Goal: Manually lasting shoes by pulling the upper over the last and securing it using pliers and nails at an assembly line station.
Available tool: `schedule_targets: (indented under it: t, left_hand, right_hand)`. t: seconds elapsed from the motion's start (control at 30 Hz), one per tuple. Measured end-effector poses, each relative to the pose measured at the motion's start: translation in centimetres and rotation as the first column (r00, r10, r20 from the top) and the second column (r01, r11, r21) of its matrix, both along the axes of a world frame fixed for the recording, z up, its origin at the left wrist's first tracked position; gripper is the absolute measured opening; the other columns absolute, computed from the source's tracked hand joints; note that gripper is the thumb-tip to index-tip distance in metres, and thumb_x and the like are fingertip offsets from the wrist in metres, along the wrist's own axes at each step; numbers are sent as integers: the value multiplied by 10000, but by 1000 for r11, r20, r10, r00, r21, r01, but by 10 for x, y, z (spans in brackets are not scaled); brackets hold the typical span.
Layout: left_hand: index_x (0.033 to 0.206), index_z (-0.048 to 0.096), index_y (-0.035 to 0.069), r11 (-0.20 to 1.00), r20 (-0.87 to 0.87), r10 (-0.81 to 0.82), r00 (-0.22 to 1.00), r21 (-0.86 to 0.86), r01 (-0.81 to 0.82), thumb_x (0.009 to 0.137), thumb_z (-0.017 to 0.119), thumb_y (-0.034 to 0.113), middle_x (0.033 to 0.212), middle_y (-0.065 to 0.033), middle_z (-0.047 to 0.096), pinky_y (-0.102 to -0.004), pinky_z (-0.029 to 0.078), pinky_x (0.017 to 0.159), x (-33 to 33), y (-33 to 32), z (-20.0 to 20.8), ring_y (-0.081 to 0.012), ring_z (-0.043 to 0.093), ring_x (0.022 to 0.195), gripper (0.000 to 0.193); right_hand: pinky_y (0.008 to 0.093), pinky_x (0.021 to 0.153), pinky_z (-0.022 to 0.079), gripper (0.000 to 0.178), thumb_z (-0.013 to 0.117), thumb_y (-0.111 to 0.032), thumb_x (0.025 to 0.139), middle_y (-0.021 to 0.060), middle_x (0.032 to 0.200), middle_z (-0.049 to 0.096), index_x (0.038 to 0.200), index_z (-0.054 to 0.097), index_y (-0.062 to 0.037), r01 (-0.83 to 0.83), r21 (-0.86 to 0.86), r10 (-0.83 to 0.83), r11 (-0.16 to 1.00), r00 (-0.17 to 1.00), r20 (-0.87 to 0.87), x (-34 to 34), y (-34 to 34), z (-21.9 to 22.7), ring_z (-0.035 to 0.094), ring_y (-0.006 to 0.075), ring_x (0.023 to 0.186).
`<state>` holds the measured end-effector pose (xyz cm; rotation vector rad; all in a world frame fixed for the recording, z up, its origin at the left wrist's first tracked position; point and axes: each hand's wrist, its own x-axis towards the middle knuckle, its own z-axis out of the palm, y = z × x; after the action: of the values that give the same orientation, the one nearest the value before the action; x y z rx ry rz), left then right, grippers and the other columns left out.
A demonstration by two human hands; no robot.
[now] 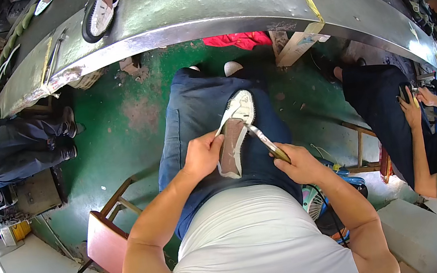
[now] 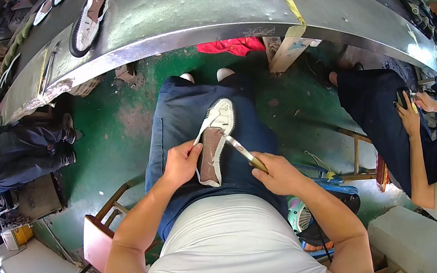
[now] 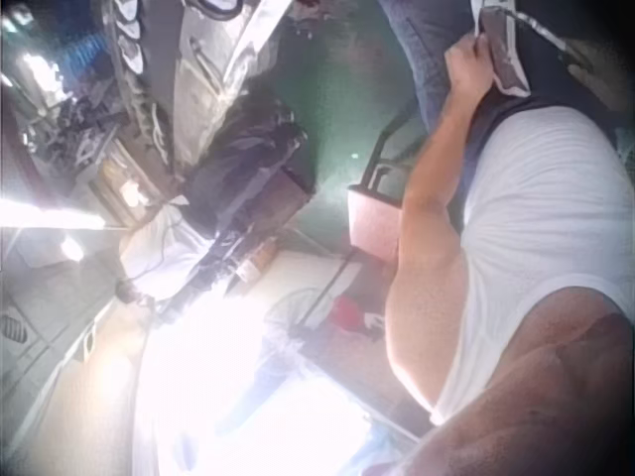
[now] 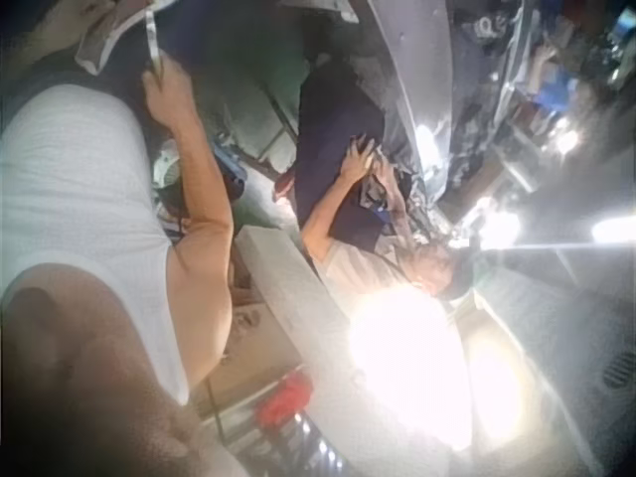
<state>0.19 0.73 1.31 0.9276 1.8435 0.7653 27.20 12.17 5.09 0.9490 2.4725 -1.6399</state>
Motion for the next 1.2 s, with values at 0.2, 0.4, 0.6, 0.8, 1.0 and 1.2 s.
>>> schedule_targets:
  t: [0.2, 0.4, 0.6, 0.8, 1.0, 1.2]
  left_hand:
    - [1014, 723, 43, 902, -437, 6, 899, 390, 183, 923, 624, 105, 778, -209, 652, -397, 520, 583, 18, 3, -1, -354, 658, 659, 149]
    - [878, 615, 33, 886, -566, -124, 815, 306, 347, 933, 596, 141, 747, -145, 654, -442, 524, 605, 31, 5, 10, -362, 648, 667, 123]
    - [1486, 397, 32, 913, 673, 209, 709, 125, -389, 1085, 372, 317, 1428, -161, 508, -355, 355, 1116, 35, 16, -68, -252, 465, 1342, 492]
    - [1598, 155, 83, 916, 870, 192, 454, 8, -402, 1068, 423, 453, 1535, -111, 385, -346, 281, 1175, 22, 10, -49, -210, 361, 1410, 700]
    - [1584, 239, 115, 928, 740, 201, 642, 66, -367, 1036, 571, 315, 1441, -89, 497, -319, 374, 1108, 27, 28, -45, -177, 470, 1297, 671]
    - [1577, 256, 66, 910, 715, 240, 657, 71, -409, 1024, 593, 269, 1460, -93, 489, -303, 361, 1113, 34, 26, -50, -165, 455, 1321, 678]
  right_hand:
    - [407, 903, 514, 443, 604, -172, 941, 222, 1111, 648, 1330, 525, 25, -152, 270, 174, 951, 983, -61, -11, 13, -9, 638, 371, 1011]
    - [344, 714, 534, 256, 573, -206, 990, 81, 1039, 694, 1157, 591, -12, 24, -607, 267, 794, 884, 384, -55, 66, 59, 663, 164, 911]
    - [449, 804, 511, 270, 561, -244, 994, 230, 932, 672, 1030, 598, 21, -521, -6, 450, 853, 731, 513, -87, 73, 62, 664, 387, 902]
    - [498, 713, 507, 236, 631, -232, 944, 241, 833, 668, 1002, 618, -4, -217, -2, 211, 976, 947, 243, -67, 38, 8, 652, 449, 822]
    - [446, 705, 500, 297, 680, -258, 918, 205, 784, 650, 1069, 620, -9, 250, -43, -246, 967, 965, 94, -52, -11, -29, 651, 386, 755]
    - [491, 832, 498, 255, 620, -187, 930, 268, 1031, 658, 1080, 606, 18, -167, 267, 127, 949, 979, 161, -49, 44, 4, 638, 433, 974]
